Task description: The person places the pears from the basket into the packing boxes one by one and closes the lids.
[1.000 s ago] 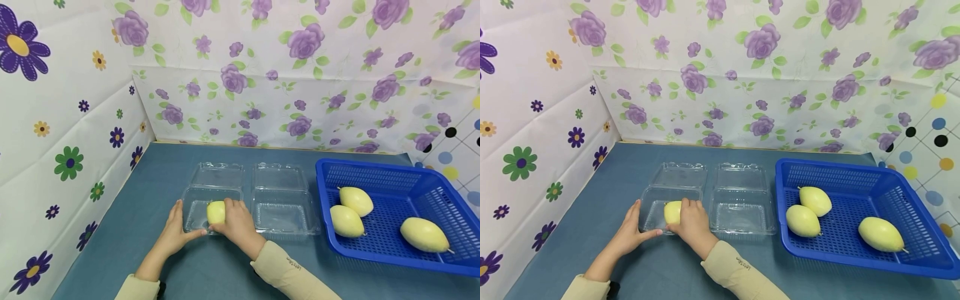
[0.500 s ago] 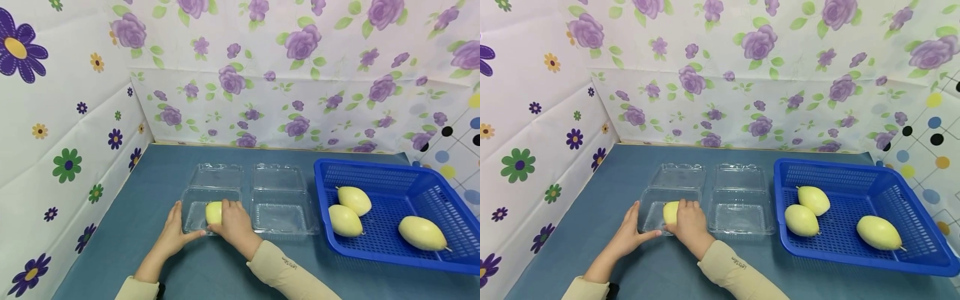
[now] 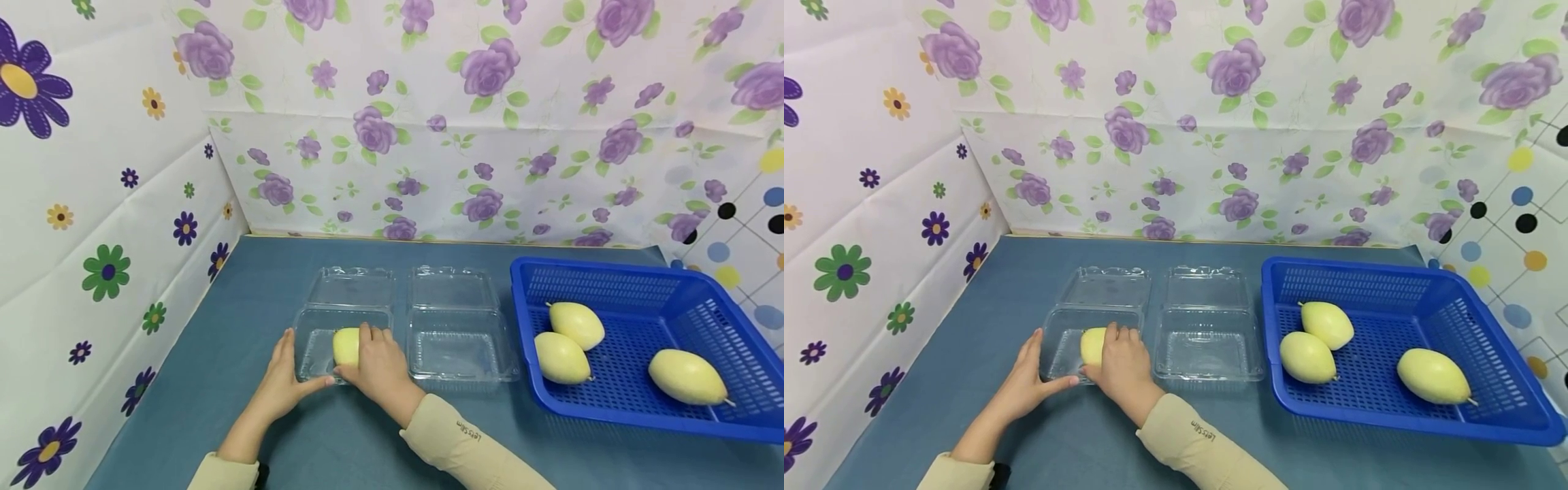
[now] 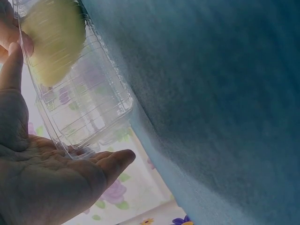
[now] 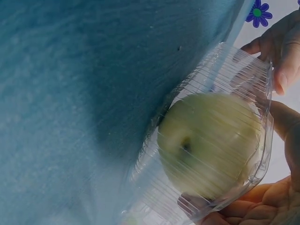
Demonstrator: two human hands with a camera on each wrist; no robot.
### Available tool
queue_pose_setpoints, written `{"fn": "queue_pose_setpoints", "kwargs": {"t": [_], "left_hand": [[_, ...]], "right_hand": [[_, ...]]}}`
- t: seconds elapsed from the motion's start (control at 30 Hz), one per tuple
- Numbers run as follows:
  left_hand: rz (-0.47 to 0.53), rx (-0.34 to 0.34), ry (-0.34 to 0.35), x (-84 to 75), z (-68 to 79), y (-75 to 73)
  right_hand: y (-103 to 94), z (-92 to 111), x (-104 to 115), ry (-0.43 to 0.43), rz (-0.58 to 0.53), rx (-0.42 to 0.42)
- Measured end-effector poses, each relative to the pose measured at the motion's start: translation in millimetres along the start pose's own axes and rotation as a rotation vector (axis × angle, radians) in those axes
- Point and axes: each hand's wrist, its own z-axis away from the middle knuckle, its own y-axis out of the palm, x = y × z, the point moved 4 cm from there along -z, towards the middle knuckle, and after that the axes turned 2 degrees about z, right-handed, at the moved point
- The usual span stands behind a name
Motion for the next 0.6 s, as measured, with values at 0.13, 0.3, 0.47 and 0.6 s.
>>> {"fn": "queue_pose_setpoints", "kwargs": {"t": [0.13, 0.3, 0.47, 0.6], "left_hand": [[0.003, 0.009, -0.007, -0.2, 0.7, 0.3], [0.003, 0.008, -0.006, -0.6, 1.0, 0.4], [-0.004, 0.002, -0.002, 0.2, 0.5, 0.5], [-0.004, 0.0, 0.004, 0.2, 0.5, -0.1]], "right_hand": [[-0.7, 1.4, 0.4, -0.002, -0.002, -0.021], [0.2, 2.4, -0.5, 0.002, -0.025, -0.037], [1.2, 2.6, -0.7, -0.002, -0.041, -0.024], [1.3, 2.2, -0.6, -0.003, -0.051, -0.028]]}}
